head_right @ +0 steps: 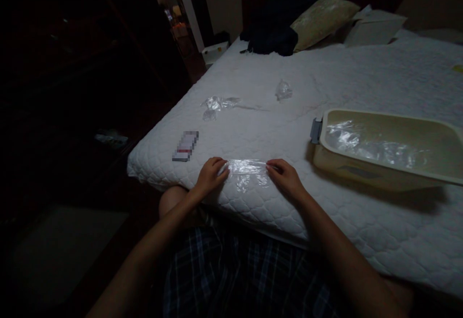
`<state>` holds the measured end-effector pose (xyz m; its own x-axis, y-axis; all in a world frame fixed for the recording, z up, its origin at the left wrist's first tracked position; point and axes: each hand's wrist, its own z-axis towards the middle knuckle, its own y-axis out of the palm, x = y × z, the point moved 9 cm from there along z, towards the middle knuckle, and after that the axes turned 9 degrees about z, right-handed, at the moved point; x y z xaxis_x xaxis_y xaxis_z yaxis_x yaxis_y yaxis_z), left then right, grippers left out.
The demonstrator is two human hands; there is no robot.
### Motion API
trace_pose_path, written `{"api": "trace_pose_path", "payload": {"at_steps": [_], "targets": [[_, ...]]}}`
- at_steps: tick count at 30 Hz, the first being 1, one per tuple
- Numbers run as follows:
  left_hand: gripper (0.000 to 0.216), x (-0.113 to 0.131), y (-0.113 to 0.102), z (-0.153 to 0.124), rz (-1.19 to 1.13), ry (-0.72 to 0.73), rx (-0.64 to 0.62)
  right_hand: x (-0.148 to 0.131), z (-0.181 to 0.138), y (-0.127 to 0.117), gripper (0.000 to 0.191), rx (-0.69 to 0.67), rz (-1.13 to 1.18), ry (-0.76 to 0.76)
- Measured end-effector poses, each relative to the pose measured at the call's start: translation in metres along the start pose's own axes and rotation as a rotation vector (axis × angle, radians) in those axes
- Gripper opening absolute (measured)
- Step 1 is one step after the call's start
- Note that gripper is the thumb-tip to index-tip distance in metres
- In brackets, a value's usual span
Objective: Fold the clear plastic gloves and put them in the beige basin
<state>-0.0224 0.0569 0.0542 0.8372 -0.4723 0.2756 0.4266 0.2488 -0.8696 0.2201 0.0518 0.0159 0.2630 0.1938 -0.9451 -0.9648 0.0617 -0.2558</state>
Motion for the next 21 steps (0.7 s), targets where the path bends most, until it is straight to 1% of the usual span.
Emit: {"api": "trace_pose_path", "payload": {"at_steps": [2,4,6,8,11,14,17,21], "targets": [[0.028,-0.008,-0.003,-0.001,-0.026,-0.147,-0.013,0.006,0.002,-0.010,0.030,0.085,0.018,0.064],[0.027,-0.021,0.001,-0.001,-0.113,-0.298,-0.061,0.012,0.006,-0.018,0.032,0.136,0.002,0.123],[0.026,-0.031,0.010,0.001,-0.243,-0.413,-0.138,0.018,0.010,-0.020,0.036,0.119,-0.008,0.180],[0.025,-0.039,0.021,0.003,-0.395,-0.516,-0.229,0.023,0.014,-0.018,0.039,0.072,-0.004,0.236],[0.027,-0.040,0.037,0.003,-0.603,-0.664,-0.399,0.026,0.017,-0.015,0.041,0.019,0.002,0.290],[0.023,-0.032,0.044,0.003,-0.681,-0.712,-0.507,0.024,0.018,-0.009,0.041,-0.033,0.031,0.309],[0.013,-0.028,0.049,0.005,-0.660,-0.674,-0.559,0.023,0.017,-0.004,0.035,-0.070,0.026,0.322],[0.019,-0.029,0.053,0.006,-0.667,-0.631,-0.591,0.021,0.019,0.000,0.028,-0.132,-0.032,0.297]]}}
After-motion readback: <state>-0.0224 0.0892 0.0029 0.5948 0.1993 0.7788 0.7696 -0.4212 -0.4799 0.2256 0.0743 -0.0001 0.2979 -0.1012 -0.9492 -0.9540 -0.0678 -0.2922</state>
